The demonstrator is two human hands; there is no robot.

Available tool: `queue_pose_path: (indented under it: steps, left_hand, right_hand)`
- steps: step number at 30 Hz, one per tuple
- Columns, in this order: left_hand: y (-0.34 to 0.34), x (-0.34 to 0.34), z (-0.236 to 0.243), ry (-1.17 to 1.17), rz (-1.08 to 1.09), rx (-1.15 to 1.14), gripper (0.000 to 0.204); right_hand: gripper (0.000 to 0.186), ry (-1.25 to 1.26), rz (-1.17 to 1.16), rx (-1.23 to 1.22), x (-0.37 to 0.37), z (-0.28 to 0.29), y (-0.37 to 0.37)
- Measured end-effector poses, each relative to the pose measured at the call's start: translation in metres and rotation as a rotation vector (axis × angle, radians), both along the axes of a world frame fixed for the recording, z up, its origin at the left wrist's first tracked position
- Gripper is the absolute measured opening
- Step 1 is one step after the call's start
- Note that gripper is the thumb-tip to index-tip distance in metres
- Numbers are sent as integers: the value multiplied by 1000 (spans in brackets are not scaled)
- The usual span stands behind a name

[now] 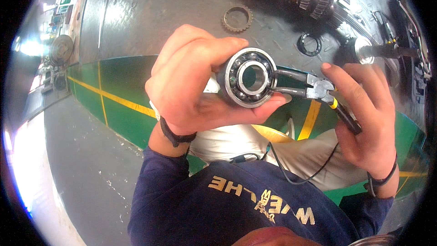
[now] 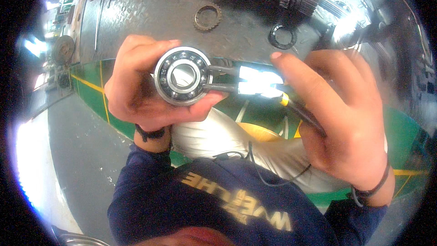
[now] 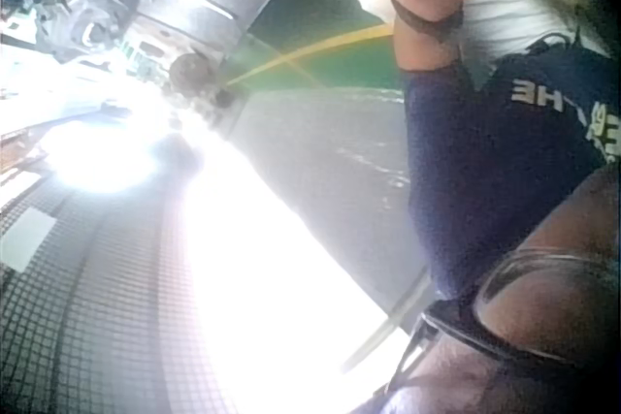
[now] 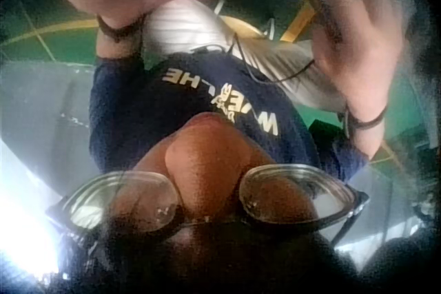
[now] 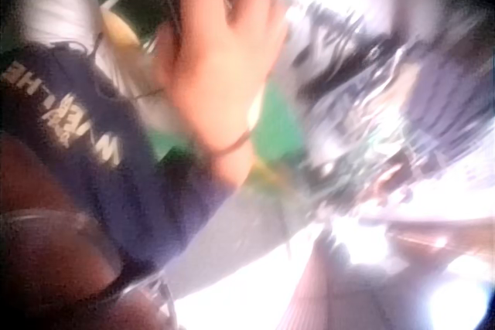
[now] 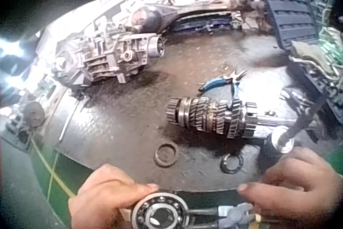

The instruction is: The person manipulates a metal bearing and a mechanical shaft at a workbench. The person uses pliers to adjust a clip on the bearing, turns the bearing over to inspect it, and then places the bearing onto the end of the metal shaft.

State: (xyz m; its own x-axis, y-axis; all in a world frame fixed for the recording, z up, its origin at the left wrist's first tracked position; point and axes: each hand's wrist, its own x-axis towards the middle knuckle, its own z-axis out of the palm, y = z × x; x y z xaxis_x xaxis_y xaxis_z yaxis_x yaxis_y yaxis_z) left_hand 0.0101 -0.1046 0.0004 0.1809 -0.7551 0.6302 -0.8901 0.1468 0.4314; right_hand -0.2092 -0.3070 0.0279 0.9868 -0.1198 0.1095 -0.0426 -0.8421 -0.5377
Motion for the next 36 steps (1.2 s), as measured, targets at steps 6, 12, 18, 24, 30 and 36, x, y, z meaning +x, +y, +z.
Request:
queue_pose_path:
  steps: [6,12,18,24,30,36]
  left_hand:
    - [-2,-4,-3,-18,19,-2,74]
    - [1,-6,-6,3,21,-37,74]
    - [6,-2,-4,-8,20,-59,76]
    - [6,0,-1,13,-11,-99,78]
    - [3,-1,-1,-10,-26,-74,80]
    - [-4,6,-3,-52,-37,-53,88]
  right_hand:
    - [73,-20,-3,-115,-3,2,3]
    - [69,-69,-23,-140,-8,0,7]
    - [66,-123,-1,-147,-5,1,11]
    - [64,-162,5,-213,-7,1,10]
    - [64,-163,1,-189,-6,-5,6]
    - [66,-153,-31,-96,-12,-11,5]
